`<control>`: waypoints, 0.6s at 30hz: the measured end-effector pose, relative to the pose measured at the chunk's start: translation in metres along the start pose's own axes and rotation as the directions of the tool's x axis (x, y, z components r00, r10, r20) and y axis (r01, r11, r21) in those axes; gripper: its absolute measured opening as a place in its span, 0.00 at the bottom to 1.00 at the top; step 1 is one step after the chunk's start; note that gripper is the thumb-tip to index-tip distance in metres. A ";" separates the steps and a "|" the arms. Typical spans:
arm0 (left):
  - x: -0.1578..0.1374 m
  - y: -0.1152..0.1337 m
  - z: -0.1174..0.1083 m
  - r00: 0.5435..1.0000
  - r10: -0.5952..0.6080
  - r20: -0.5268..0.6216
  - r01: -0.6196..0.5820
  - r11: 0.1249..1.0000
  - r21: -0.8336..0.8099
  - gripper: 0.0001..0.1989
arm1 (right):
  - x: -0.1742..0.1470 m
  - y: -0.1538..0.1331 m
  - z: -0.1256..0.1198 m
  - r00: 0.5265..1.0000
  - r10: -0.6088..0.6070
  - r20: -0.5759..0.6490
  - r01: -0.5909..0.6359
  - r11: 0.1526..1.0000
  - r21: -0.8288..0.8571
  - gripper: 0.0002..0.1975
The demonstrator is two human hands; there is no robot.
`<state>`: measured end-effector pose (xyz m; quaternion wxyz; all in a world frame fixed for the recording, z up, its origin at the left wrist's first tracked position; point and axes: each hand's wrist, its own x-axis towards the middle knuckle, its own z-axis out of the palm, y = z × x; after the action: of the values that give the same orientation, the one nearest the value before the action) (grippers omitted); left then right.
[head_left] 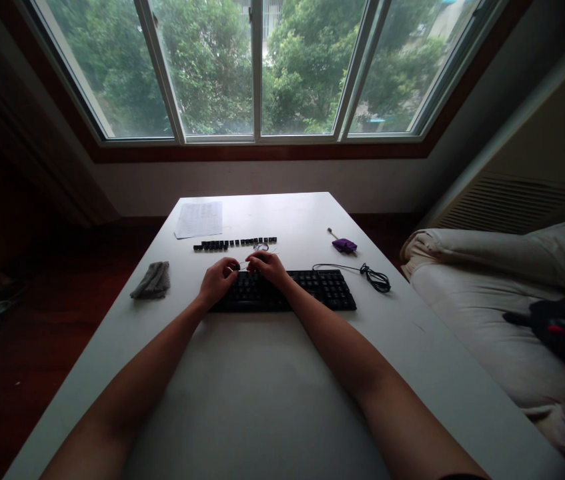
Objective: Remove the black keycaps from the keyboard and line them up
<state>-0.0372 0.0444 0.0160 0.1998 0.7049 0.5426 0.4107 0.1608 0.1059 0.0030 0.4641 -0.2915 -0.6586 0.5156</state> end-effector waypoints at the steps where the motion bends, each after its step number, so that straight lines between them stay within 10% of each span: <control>1: 0.000 0.000 0.000 1.000 0.001 -0.001 -0.001 1.000 -0.001 0.12 | 0.000 0.000 0.000 1.000 0.001 -0.001 -0.001 1.000 0.000 0.16; 18: 0.000 0.000 0.001 1.000 -0.015 -0.023 0.015 1.000 0.003 0.11 | 0.002 0.010 -0.001 1.000 -0.005 -0.014 0.005 1.000 0.022 0.16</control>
<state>-0.0369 0.0451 0.0156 0.1953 0.6964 0.5507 0.4166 0.1597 0.1113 -0.0058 0.4733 -0.2882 -0.6504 0.5195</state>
